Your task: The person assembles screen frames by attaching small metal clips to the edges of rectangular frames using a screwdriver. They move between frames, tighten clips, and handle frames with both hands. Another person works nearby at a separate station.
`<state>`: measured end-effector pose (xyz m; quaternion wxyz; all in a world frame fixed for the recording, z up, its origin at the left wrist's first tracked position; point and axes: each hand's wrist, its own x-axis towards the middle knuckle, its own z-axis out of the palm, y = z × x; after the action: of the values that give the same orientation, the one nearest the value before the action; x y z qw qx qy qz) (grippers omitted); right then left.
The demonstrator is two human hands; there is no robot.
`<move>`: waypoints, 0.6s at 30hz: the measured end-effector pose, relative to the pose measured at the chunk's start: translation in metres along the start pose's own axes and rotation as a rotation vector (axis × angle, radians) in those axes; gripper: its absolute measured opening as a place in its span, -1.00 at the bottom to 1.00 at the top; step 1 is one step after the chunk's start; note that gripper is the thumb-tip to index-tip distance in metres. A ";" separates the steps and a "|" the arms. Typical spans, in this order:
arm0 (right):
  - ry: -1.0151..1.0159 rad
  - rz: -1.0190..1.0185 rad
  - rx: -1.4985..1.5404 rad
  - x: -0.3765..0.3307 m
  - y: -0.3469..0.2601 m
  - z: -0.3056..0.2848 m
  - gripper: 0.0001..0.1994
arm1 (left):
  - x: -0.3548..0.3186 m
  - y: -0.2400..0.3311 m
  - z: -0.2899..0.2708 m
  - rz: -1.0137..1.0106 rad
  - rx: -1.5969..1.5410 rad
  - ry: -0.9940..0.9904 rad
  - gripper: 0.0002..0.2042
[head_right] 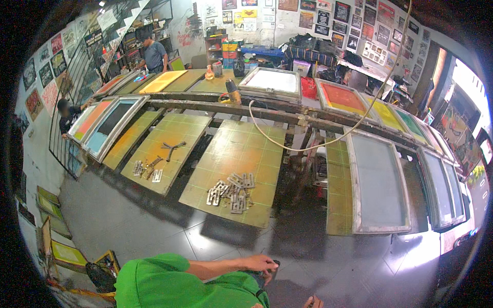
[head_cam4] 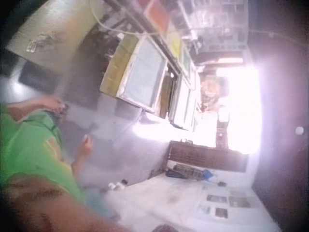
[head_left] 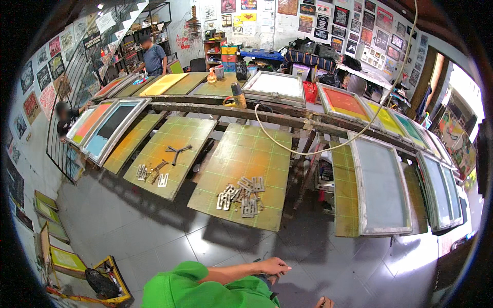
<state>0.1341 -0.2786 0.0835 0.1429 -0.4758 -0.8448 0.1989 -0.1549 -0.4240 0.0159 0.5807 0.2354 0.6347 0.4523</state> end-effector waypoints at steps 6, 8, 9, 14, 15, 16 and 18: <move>-0.001 -0.035 -0.057 0.097 0.044 -0.043 -0.74 | 0.075 0.076 0.047 0.002 0.028 -0.089 -0.40; -0.007 -0.055 -0.051 0.122 0.065 -0.050 -0.74 | 0.119 0.068 0.055 0.054 0.019 -0.095 -0.41; 0.000 -0.082 -0.029 0.136 0.072 -0.053 -0.74 | 0.132 0.070 0.054 0.070 0.020 -0.068 -0.41; 0.078 -0.267 -0.011 0.192 0.123 -0.044 -0.72 | 0.146 0.096 0.049 0.093 0.011 0.094 -0.44; 0.069 -0.277 -0.035 0.200 0.124 -0.041 -0.72 | 0.134 0.112 0.045 0.071 0.003 0.128 -0.44; 0.061 -0.288 -0.061 0.207 0.125 -0.038 -0.72 | 0.118 0.130 0.043 0.051 -0.007 0.162 -0.45; -0.001 -0.301 -0.107 0.217 0.103 -0.033 -0.70 | 0.105 0.124 0.038 0.041 -0.049 0.241 -0.45</move>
<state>0.1151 -0.0371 0.0756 0.1449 -0.3507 -0.9160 0.1302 -0.1698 -0.2664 0.0694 0.4967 0.1779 0.6835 0.5045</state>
